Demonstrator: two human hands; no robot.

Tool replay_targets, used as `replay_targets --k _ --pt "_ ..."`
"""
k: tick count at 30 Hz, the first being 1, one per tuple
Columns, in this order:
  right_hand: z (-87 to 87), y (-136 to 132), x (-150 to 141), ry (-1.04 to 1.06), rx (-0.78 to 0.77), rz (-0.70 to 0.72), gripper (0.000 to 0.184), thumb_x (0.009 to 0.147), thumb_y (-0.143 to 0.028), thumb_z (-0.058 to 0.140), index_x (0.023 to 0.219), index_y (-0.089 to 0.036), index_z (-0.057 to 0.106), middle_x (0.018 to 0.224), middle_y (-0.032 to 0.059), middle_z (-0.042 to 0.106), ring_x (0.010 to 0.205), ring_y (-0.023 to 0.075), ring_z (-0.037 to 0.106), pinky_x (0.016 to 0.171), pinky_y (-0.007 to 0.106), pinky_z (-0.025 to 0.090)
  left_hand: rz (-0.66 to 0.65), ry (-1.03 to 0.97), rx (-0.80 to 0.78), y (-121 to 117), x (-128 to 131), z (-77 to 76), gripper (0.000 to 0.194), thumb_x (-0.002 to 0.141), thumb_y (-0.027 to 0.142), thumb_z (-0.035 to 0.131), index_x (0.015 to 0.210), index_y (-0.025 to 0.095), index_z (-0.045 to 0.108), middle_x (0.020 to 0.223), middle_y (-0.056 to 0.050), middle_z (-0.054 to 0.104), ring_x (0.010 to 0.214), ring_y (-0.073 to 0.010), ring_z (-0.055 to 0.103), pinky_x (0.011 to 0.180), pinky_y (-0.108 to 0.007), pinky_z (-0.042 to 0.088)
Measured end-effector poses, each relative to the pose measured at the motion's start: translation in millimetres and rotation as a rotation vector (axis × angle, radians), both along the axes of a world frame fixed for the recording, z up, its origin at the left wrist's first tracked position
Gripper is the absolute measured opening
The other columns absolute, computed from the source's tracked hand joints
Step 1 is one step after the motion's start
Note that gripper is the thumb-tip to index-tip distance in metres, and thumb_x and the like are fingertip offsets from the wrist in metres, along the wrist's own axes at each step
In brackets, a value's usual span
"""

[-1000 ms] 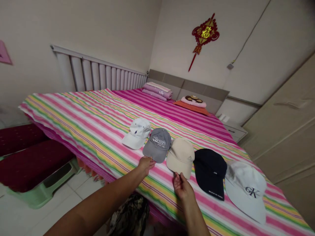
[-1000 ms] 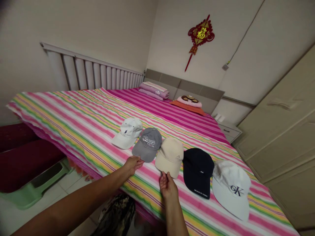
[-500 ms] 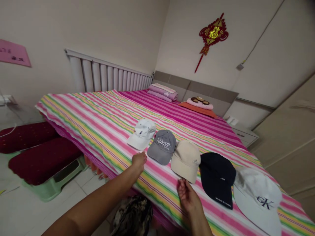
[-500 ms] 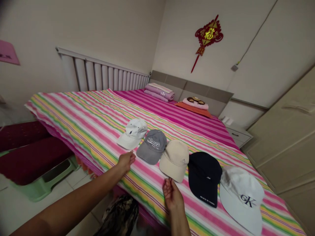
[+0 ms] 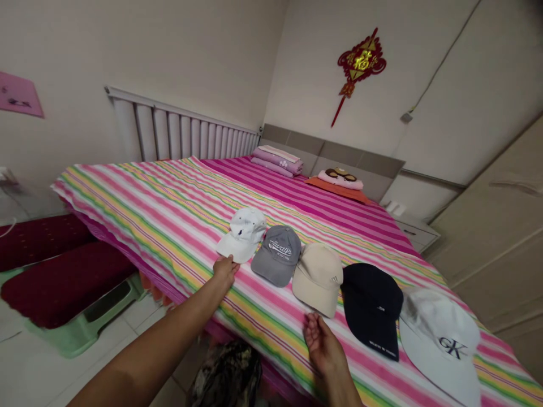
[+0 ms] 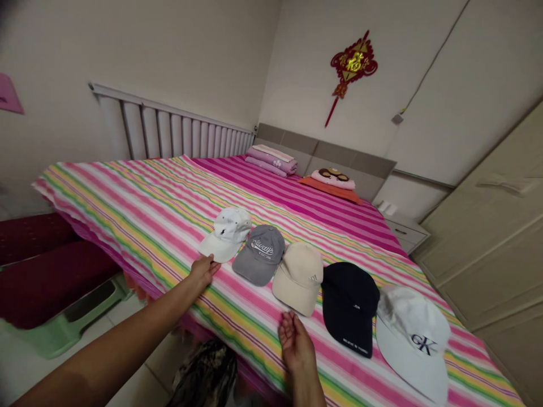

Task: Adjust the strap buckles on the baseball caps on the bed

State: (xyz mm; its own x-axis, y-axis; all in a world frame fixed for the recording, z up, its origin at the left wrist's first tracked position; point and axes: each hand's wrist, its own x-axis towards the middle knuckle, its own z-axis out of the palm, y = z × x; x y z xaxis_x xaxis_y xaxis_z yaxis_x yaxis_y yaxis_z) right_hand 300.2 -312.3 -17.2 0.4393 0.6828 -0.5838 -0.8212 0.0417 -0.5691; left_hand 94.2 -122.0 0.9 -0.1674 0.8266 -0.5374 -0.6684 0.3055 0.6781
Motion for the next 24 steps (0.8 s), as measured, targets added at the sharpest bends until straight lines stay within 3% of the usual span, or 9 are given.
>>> replay_targets --k 12,17,24 --pt "-1.4 -1 -4 -0.093 0.019 0.002 0.015 0.082 -0.007 0.045 0.073 -0.013 0.055 0.056 0.0018 0.066 0.049 0.0081 0.062 0.051 0.017 0.052 -0.067 0.018 0.087 -12 -7 2.8 0.013 0.079 0.006 0.048 0.083 0.017 0.052 0.059 0.001 0.058 0.047 -0.0083 0.056 0.07 -0.031 0.051" --pt "-6.6 -3 -11 -0.226 0.058 0.006 0.003 0.075 -0.011 0.056 0.073 -0.012 0.055 0.058 0.0032 0.067 0.05 0.009 0.061 0.052 0.019 0.052 -0.07 0.042 0.087 -16 -8 -0.1 0.012 0.077 0.005 0.049 0.074 0.016 0.05 0.057 0.002 0.057 0.047 -0.0078 0.055 0.065 -0.026 0.051" --pt "-21.7 1 -26 -0.468 0.091 0.0 0.021 0.06 -0.023 0.07 0.069 -0.013 0.054 0.052 -0.003 0.06 0.044 0.0064 0.053 0.044 0.016 0.044 -0.13 0.092 0.126 -48 9 -7.3 0.015 0.069 0.002 0.056 0.074 0.016 0.052 0.058 0.004 0.056 0.05 -0.0046 0.054 0.06 -0.017 0.047"
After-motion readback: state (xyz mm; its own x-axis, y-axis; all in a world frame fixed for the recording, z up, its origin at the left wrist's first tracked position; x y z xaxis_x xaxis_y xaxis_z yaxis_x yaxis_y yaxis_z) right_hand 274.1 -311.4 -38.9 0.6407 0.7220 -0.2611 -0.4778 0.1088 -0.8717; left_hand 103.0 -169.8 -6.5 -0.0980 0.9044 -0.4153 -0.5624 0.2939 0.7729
